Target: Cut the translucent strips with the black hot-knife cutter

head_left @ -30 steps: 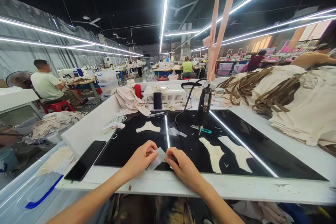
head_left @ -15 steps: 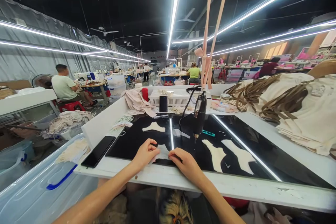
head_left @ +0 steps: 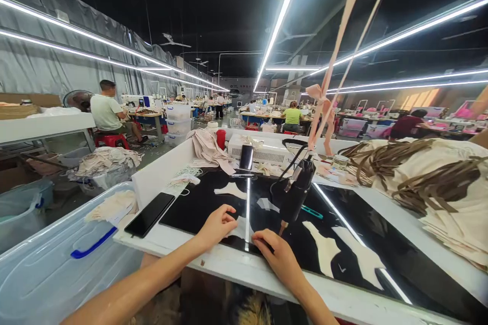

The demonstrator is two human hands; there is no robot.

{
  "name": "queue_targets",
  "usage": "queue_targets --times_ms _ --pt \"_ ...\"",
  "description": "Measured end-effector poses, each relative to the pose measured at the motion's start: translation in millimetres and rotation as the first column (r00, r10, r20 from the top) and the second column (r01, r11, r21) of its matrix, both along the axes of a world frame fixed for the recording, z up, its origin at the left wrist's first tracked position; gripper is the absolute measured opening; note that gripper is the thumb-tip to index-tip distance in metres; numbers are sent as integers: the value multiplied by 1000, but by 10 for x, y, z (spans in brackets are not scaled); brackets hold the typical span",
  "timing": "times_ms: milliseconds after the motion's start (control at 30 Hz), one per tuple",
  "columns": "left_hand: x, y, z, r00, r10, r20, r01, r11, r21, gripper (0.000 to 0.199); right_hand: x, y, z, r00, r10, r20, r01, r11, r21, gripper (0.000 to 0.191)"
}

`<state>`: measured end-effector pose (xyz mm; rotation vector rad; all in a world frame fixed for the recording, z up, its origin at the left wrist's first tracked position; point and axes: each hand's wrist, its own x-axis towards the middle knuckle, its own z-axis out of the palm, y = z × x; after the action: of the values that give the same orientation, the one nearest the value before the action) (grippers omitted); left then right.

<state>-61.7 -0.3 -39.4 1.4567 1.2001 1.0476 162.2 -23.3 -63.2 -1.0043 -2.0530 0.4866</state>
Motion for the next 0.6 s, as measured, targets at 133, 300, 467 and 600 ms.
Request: queue_targets --times_ms 133,300,467,600 --pt "11 55 10 999 -35 4 35 999 5 40 -1 -17 -18 1000 -15 3 15 1000 22 28" --pt "-3 123 48 997 -70 25 70 998 -2 39 0 -20 8 998 -62 -3 62 997 48 33" --pt "-84 296 141 997 -64 40 63 998 22 34 -81 133 210 995 -102 -10 102 993 59 32" --pt "-198 529 225 999 -29 29 27 998 57 34 -238 367 374 992 -124 -9 124 990 66 30"
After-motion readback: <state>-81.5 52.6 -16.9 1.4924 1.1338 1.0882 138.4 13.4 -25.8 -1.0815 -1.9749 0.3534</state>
